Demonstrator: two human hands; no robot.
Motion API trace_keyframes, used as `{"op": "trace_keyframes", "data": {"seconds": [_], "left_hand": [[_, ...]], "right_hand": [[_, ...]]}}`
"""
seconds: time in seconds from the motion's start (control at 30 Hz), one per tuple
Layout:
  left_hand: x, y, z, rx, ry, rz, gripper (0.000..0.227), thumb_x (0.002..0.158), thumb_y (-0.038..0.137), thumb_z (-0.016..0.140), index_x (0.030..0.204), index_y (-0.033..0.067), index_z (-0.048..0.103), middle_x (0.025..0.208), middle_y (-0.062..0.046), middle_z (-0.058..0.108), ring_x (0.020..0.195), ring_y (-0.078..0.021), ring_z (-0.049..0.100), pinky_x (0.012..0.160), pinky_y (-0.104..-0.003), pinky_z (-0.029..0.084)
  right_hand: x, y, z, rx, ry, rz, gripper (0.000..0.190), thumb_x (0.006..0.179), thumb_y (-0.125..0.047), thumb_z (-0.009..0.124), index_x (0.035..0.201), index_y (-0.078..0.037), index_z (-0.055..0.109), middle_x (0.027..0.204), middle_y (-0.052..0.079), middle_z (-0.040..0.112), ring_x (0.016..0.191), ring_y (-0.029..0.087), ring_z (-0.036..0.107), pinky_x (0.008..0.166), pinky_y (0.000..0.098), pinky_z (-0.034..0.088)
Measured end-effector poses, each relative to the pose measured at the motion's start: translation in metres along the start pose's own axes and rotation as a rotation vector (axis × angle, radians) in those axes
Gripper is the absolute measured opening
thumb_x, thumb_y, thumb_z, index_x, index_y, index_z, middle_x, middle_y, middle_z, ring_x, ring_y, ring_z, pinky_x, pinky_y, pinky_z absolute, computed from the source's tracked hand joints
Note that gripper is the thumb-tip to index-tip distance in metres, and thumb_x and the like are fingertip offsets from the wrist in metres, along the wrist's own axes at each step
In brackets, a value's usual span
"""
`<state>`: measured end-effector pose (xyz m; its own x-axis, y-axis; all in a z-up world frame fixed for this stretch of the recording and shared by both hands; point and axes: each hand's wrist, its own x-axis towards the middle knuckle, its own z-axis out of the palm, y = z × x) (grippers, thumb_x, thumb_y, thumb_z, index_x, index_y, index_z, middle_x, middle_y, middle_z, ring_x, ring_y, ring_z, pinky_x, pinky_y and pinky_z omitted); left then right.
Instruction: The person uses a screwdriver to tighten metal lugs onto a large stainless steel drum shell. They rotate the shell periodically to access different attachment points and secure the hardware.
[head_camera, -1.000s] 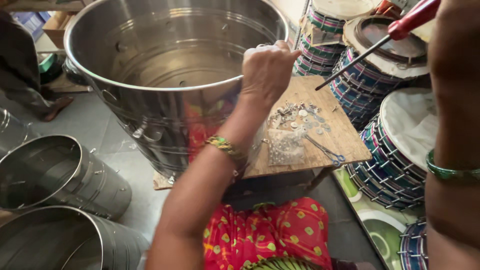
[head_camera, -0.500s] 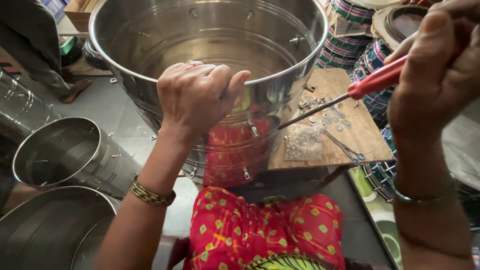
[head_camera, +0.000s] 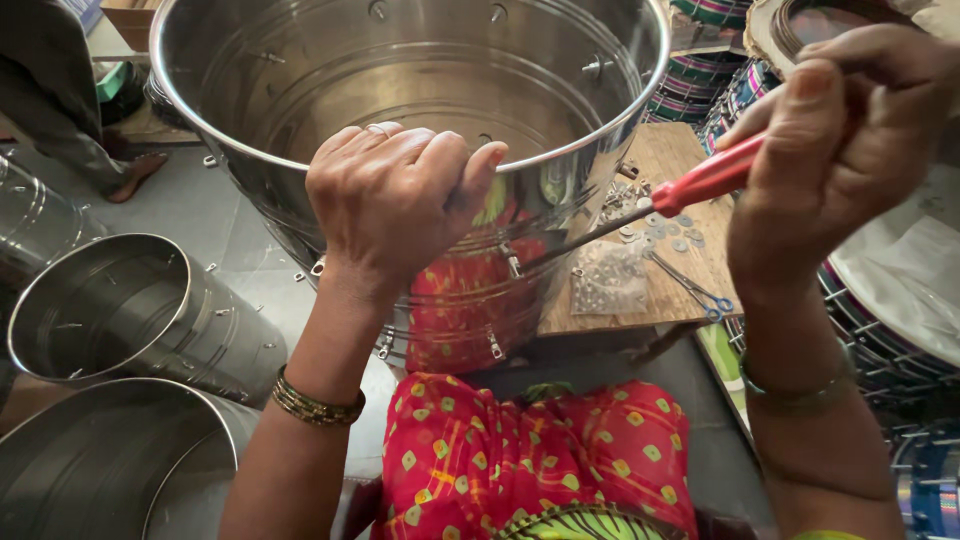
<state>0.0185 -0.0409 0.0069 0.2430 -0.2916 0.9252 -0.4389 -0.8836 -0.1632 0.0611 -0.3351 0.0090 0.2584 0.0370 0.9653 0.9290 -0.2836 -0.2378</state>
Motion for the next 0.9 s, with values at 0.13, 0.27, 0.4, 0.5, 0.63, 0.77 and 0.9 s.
{"op": "trace_keyframes", "data": {"seconds": [0.13,0.27,0.4,0.5,0.63,0.77,0.9], "left_hand": [[0.003,0.001,-0.003,0.019,-0.013,-0.001,0.047,0.100,0.034,0.079,0.067,0.0163,0.050,0.061,0.000,0.055,0.058,-0.0203,0.057,0.061,-0.037,0.042],[-0.003,0.000,-0.008,-0.019,-0.049,-0.025,0.040,0.101,0.031,0.079,0.073,0.0136,0.056,0.073,-0.002,0.062,0.071,-0.0222,0.061,0.071,-0.039,0.043],[-0.047,0.011,-0.017,-0.150,0.129,-0.139,0.011,0.092,0.012,0.069,0.101,0.0067,0.066,0.106,-0.012,0.070,0.109,-0.0294,0.062,0.105,-0.046,0.041],[-0.109,0.059,-0.013,-0.383,0.372,-0.542,0.026,0.108,0.012,0.058,0.133,0.0072,0.053,0.138,-0.011,0.058,0.133,-0.0229,0.052,0.120,-0.040,0.038],[-0.180,0.121,0.017,-0.808,0.018,-1.159,0.033,0.103,0.013,0.057,0.133,0.0017,0.056,0.131,-0.013,0.058,0.120,-0.0215,0.058,0.100,-0.034,0.050],[-0.202,0.141,0.042,-1.042,-0.175,-1.087,0.044,0.106,0.015,0.054,0.147,0.0009,0.050,0.142,-0.014,0.061,0.132,-0.0221,0.057,0.109,-0.033,0.043],[-0.199,0.129,0.048,-1.184,-0.116,-1.431,0.038,0.103,0.019,0.054,0.137,0.0026,0.059,0.129,-0.009,0.069,0.111,-0.0167,0.067,0.089,-0.029,0.058]], "right_hand": [[-0.026,0.017,0.018,0.056,0.024,0.066,0.010,0.124,-0.010,0.049,0.117,-0.002,0.046,0.086,0.006,0.051,0.059,0.014,0.057,0.057,0.0268,0.051],[-0.076,0.042,0.034,-0.054,0.067,0.251,0.022,0.122,-0.015,0.047,0.103,-0.004,0.050,0.090,0.004,0.055,0.069,0.010,0.052,0.060,0.0251,0.045],[-0.154,0.046,0.050,-0.175,-0.004,0.445,0.032,0.119,-0.018,0.043,0.096,-0.004,0.058,0.080,0.008,0.052,0.072,0.017,0.051,0.065,0.0368,0.042],[-0.203,0.035,0.067,-0.306,-0.156,0.466,0.030,0.118,-0.025,0.038,0.103,-0.007,0.056,0.081,0.012,0.056,0.069,0.023,0.055,0.063,0.0402,0.043],[-0.242,0.000,0.086,-0.145,-0.189,0.699,0.024,0.111,-0.024,0.045,0.118,-0.005,0.057,0.077,0.014,0.061,0.067,0.029,0.062,0.063,0.0427,0.048],[-0.227,-0.022,0.103,0.020,-0.221,0.703,0.025,0.104,-0.023,0.051,0.120,-0.004,0.056,0.091,0.013,0.068,0.076,0.033,0.069,0.067,0.0438,0.053],[-0.203,-0.047,0.110,-0.092,-0.304,0.383,0.019,0.102,-0.018,0.062,0.115,-0.003,0.062,0.098,0.017,0.065,0.090,0.037,0.063,0.079,0.0472,0.050]]}}
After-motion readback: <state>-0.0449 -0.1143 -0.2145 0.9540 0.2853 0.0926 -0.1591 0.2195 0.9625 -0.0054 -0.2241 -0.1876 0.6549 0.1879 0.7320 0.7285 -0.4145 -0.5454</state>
